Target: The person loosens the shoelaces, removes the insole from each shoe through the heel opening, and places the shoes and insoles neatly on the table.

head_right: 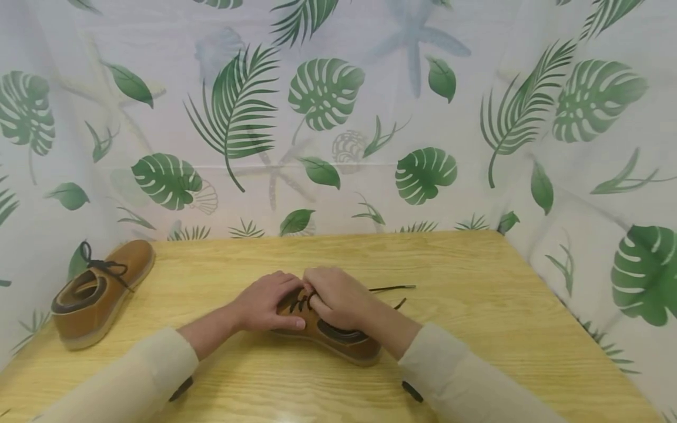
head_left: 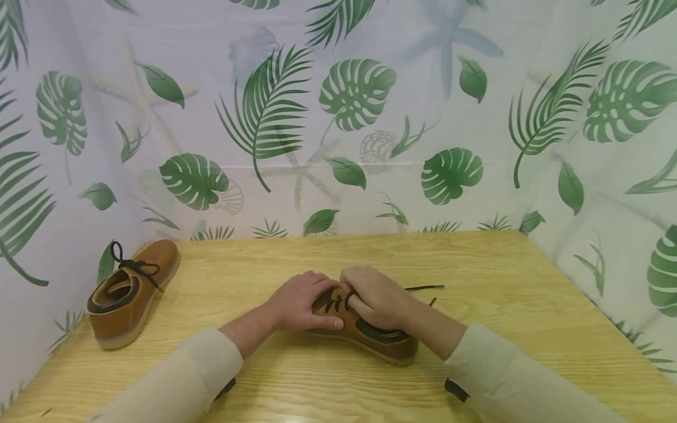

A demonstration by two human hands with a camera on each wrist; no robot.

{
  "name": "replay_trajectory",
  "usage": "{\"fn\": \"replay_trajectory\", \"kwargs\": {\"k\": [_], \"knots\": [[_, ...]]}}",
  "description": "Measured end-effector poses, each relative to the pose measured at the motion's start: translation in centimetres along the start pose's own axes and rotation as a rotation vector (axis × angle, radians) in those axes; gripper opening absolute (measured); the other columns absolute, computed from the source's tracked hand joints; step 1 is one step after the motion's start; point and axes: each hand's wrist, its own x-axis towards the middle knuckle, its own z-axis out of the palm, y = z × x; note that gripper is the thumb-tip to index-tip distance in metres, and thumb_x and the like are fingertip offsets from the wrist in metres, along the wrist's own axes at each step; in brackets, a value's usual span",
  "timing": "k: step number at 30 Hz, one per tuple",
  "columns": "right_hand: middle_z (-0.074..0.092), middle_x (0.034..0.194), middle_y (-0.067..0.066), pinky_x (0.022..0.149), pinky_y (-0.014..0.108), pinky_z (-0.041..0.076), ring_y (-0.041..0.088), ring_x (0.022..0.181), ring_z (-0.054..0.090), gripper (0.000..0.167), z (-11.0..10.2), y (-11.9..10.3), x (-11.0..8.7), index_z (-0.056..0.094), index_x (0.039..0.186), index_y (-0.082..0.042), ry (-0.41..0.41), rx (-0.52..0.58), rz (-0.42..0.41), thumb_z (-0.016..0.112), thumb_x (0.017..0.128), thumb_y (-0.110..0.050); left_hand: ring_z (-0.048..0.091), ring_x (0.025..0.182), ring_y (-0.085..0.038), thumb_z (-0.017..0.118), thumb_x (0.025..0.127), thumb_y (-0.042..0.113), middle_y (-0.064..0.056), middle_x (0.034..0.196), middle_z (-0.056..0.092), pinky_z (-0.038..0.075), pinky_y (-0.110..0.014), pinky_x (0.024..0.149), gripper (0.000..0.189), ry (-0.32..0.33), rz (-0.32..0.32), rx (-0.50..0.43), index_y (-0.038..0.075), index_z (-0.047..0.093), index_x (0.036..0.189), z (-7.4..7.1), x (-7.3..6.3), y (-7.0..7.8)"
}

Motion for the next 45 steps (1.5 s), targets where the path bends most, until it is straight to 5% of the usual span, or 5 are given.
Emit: {"fn": "replay_trajectory", "kwargs": {"k": [5,11,20,36,45], "knots": [[0.055,0.085,-0.004,0.068,0.025,0.045,0.007,0.073,0.05,0.009,0.22,0.1,0.07,0.052,0.108,-0.01,-0.021,0.059,0.056,0.044,0.105,-0.009,0.055,0.109,-0.019,0.056,0.085,0.073,0.002,0.128,0.062,0.046,-0.039,0.091,0.077,-0.009,-0.01,0.002,0.02,0.055,0.141,-0.1,-0.05,0.06],[0.057,0.084,-0.005,0.068,0.024,0.048,0.003,0.07,0.055,0.02,0.36,0.23,-0.01,0.055,0.11,-0.009,-0.03,0.127,0.058,0.04,0.109,-0.023,0.055,0.107,-0.017,0.056,0.086,0.073,0.002,0.127,0.062,0.046,-0.038,0.088,0.075,-0.004,-0.001,0.002,0.019,0.056,0.139,-0.12,-0.1,0.06],[0.044,0.073,-0.007,0.06,0.023,0.037,0.007,0.063,0.039,0.029,0.23,-0.29,-0.05,0.051,0.077,-0.02,-0.05,-0.121,0.157,0.052,0.104,-0.03,0.055,0.116,-0.02,0.059,0.085,0.07,0.002,0.133,0.06,0.047,-0.042,0.095,0.072,-0.011,-0.005,0.005,0.023,0.055,0.139,-0.05,0.01,0.09],[0.041,0.057,-0.006,0.049,0.025,0.034,0.01,0.049,0.038,0.045,0.07,-0.53,0.17,0.046,0.068,-0.018,-0.054,-0.279,0.334,0.047,0.105,-0.042,0.054,0.121,-0.023,0.059,0.085,0.07,-0.001,0.136,0.059,0.046,-0.047,0.099,0.076,-0.025,-0.032,0.016,0.02,0.052,0.143,-0.2,-0.12,0.26],[0.048,0.062,-0.008,0.053,0.022,0.038,0.006,0.053,0.043,0.029,0.0,-0.3,-0.25,0.051,0.084,-0.016,0.002,-0.178,0.234,0.054,0.102,-0.038,0.055,0.121,-0.022,0.058,0.086,0.07,-0.001,0.137,0.059,0.047,-0.044,0.098,0.077,-0.017,-0.021,0.018,0.018,0.054,0.142,-0.17,-0.02,0.2]]}}
